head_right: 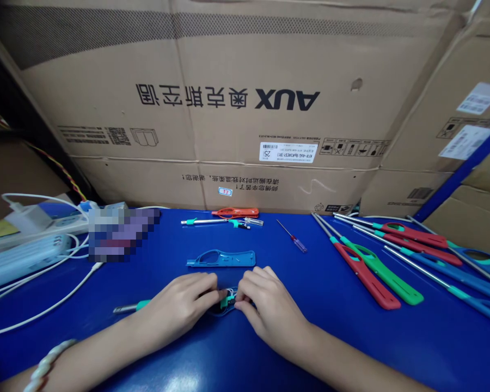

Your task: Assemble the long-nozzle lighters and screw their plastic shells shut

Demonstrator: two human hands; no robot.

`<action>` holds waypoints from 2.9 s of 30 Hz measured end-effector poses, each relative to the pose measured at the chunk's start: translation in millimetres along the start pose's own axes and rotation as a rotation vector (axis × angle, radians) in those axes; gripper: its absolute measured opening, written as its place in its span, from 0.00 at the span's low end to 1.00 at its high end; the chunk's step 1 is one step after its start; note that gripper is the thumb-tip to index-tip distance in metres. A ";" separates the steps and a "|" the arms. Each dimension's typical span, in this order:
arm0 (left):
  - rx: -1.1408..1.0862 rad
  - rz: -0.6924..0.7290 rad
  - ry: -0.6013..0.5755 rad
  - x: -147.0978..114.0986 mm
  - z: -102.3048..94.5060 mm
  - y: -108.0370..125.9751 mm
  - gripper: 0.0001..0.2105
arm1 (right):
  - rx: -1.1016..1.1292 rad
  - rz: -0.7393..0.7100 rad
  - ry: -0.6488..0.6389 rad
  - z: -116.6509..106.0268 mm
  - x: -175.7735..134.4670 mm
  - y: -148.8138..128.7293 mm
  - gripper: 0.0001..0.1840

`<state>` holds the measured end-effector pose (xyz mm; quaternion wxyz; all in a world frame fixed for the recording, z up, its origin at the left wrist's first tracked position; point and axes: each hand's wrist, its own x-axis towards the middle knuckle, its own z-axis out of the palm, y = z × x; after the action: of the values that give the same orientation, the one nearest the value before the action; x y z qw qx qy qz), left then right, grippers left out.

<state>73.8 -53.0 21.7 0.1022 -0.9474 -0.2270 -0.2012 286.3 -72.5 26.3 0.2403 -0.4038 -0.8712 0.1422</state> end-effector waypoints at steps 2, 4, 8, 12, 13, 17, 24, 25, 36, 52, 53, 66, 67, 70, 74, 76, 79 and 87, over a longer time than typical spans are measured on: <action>-0.022 0.000 0.008 0.4 -0.9 0.0 0.15 | -0.019 -0.008 -0.019 -1.2 -0.6 0.0 0.09; -0.048 -0.001 0.006 0.7 -3.0 0.0 0.15 | -0.046 -0.019 -0.038 -3.0 -1.2 -0.8 0.08; -0.075 0.004 -0.023 0.2 -8.8 0.4 0.14 | -0.108 -0.064 -0.079 -7.3 -1.3 -3.3 0.07; -0.067 0.050 -0.033 -0.4 -16.4 -0.5 0.10 | -0.150 -0.113 -0.104 -10.3 -0.8 -4.0 0.08; -0.079 0.053 -0.044 -0.3 -18.9 -1.7 0.10 | -0.154 -0.122 -0.107 -10.7 -0.8 -3.8 0.08; -0.348 -0.105 -0.120 1.7 -29.3 -11.7 0.09 | -0.145 -0.123 -0.111 -10.9 -1.0 -3.1 0.08; -0.541 -0.350 -0.119 2.7 -30.9 -22.7 0.07 | -0.130 -0.101 -0.111 -9.4 -1.6 -3.7 0.08; -0.511 -0.342 -0.132 2.2 -30.4 -21.9 0.06 | -0.135 -0.101 -0.109 -9.0 -1.7 -3.7 0.08; -0.387 -0.240 -0.133 0.3 -24.9 -13.9 0.07 | -0.098 -0.060 -0.084 -5.4 -2.0 -4.0 0.09; -0.327 -0.215 -0.143 0.4 -24.0 -11.7 0.07 | -0.147 -0.101 -0.068 -2.8 -2.3 -0.9 0.10; -0.328 -0.221 -0.141 0.6 -24.1 -11.3 0.07 | -0.136 -0.084 -0.071 -2.8 -2.1 -1.0 0.09; -0.492 -0.335 -0.149 1.8 -28.4 -16.7 0.08 | -0.127 -0.074 -0.089 -2.2 -0.7 -2.8 0.09; -0.506 -0.358 -0.144 2.1 -29.0 -18.1 0.08 | -0.125 -0.070 -0.088 -1.8 -0.8 -2.5 0.08; -0.496 -0.377 -0.125 2.4 -30.9 -21.1 0.10 | -0.128 -0.053 -0.068 -0.3 -1.2 -1.8 0.08; -0.420 -0.309 -0.139 1.4 -31.5 -20.5 0.11 | -0.148 -0.057 -0.049 1.3 -1.9 -2.1 0.08; -0.404 -0.284 -0.152 0.7 -30.4 -19.2 0.11 | -0.154 -0.059 -0.043 1.6 -2.0 -2.8 0.08; -0.394 -0.260 -0.156 0.5 -29.1 -17.6 0.12 | -0.152 -0.062 -0.032 1.4 -1.9 -4.0 0.08; -0.303 -0.205 -0.194 2.3 -32.0 -15.2 0.11 | -0.122 -0.041 -0.045 2.2 -2.1 -3.7 0.09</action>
<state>57.8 -47.9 52.9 -0.0850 -0.9387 -0.2982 -0.1505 284.0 -76.5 25.4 0.1982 -0.3965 -0.8915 0.0930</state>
